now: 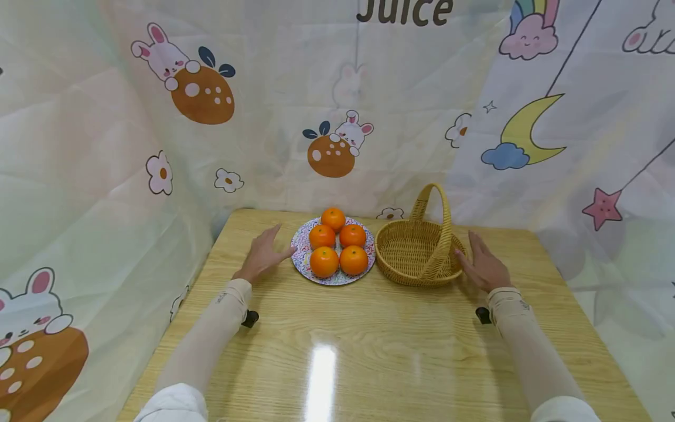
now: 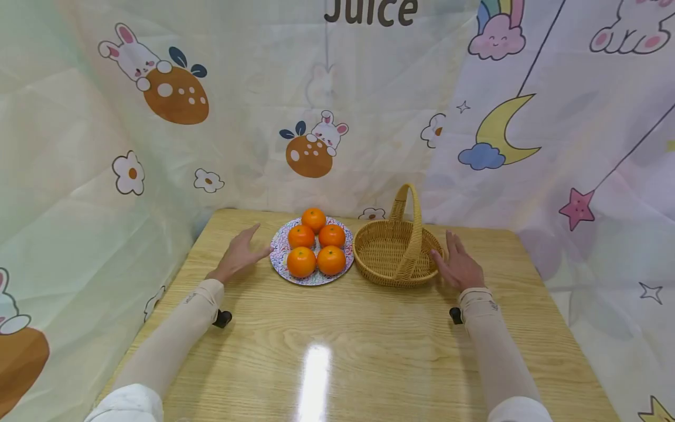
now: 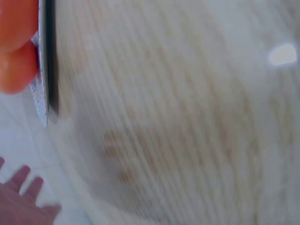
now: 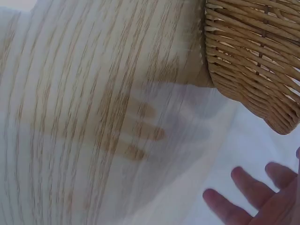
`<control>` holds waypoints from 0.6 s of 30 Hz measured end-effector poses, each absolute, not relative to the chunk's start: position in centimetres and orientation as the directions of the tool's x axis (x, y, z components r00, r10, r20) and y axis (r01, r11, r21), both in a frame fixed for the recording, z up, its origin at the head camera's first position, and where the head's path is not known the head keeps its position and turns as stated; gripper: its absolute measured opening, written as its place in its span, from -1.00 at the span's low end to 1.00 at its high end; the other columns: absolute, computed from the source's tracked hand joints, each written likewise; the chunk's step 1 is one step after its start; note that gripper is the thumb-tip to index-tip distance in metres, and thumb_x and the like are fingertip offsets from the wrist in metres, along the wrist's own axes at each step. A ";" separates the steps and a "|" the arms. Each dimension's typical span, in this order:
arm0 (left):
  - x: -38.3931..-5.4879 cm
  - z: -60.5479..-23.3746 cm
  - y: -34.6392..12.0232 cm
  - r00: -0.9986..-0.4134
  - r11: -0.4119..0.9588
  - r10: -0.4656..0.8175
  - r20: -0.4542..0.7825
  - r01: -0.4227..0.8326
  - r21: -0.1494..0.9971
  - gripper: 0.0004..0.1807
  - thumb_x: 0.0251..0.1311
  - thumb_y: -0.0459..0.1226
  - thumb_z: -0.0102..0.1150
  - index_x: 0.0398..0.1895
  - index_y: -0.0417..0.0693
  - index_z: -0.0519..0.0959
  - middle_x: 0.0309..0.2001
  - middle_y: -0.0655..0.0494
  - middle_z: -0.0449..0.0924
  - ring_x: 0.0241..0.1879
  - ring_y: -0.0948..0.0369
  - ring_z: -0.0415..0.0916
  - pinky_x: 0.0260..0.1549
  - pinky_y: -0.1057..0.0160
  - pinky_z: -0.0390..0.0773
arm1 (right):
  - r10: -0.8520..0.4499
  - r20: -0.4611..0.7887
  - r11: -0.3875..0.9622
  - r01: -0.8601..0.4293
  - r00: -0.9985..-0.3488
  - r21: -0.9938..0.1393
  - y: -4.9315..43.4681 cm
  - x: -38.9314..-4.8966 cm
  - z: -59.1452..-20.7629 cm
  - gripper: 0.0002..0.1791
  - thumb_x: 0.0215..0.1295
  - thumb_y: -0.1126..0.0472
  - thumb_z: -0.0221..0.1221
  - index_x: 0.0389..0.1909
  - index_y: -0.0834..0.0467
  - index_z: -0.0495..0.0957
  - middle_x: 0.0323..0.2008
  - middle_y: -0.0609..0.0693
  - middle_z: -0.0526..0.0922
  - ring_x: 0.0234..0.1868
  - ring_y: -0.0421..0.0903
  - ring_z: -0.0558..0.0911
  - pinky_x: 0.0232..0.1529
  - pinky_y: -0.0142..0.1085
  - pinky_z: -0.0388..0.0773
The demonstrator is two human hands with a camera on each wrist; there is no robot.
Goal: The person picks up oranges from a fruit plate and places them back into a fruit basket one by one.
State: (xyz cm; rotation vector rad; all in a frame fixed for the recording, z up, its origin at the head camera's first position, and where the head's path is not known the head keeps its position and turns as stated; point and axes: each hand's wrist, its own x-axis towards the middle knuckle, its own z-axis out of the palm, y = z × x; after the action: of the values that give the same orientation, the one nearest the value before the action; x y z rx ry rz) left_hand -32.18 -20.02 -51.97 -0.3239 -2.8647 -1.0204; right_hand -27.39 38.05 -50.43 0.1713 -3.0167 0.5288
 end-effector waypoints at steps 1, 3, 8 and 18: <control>-32.1 -51.9 -19.8 -0.972 0.732 0.190 0.141 0.236 0.639 -0.03 0.15 0.17 0.24 0.51 -0.05 0.10 0.44 -0.18 0.11 0.40 -0.16 0.04 0.34 -0.24 -0.02 | -0.100 0.095 0.931 -0.127 -0.990 -0.343 38.0 -27.4 -50.5 -0.15 0.51 -0.24 -0.28 0.55 0.10 -0.40 0.47 0.39 -0.11 -0.03 0.50 0.49 -0.34 0.22 0.52; -31.8 -52.0 -19.3 -0.964 0.704 0.230 0.132 0.259 0.662 0.02 0.10 0.19 0.28 0.53 0.01 0.07 0.46 -0.13 0.07 0.42 -0.13 0.02 0.33 -0.23 0.03 | -0.111 0.110 0.923 -0.143 -0.988 -0.357 37.8 -27.5 -50.5 -0.17 0.52 -0.22 -0.30 0.55 0.17 -0.35 0.42 0.45 0.03 0.13 0.50 0.38 -0.08 0.32 0.42; -31.4 -52.5 -17.9 -0.934 0.657 0.321 0.155 0.338 0.674 0.10 -0.06 0.26 0.38 0.51 0.05 0.14 0.42 -0.03 0.16 0.39 -0.04 0.13 0.30 -0.20 0.15 | -0.104 0.144 0.897 -0.156 -0.984 -0.413 37.6 -27.4 -50.6 -0.24 0.55 -0.13 -0.27 0.53 0.28 -0.17 0.25 0.48 0.32 0.04 0.39 0.53 0.03 0.29 0.38; -30.9 -54.0 -16.0 -0.896 0.532 0.361 0.261 0.427 0.731 -0.07 -0.16 0.20 0.48 0.25 -0.09 0.43 0.01 -0.06 0.39 -0.04 0.06 0.45 -0.02 0.07 0.54 | -0.050 0.279 0.868 -0.180 -0.959 -0.463 37.0 -27.3 -51.1 -0.50 0.52 0.16 -0.08 0.34 0.36 0.32 -0.04 0.42 0.58 -0.47 0.13 0.67 -0.66 -0.14 0.48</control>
State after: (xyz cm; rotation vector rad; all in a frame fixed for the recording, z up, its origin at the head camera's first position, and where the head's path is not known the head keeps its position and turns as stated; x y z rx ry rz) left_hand -30.95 -16.02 -54.03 -0.6904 -2.6811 -1.3128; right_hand -27.32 36.98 -51.10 0.1742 -2.7827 0.7254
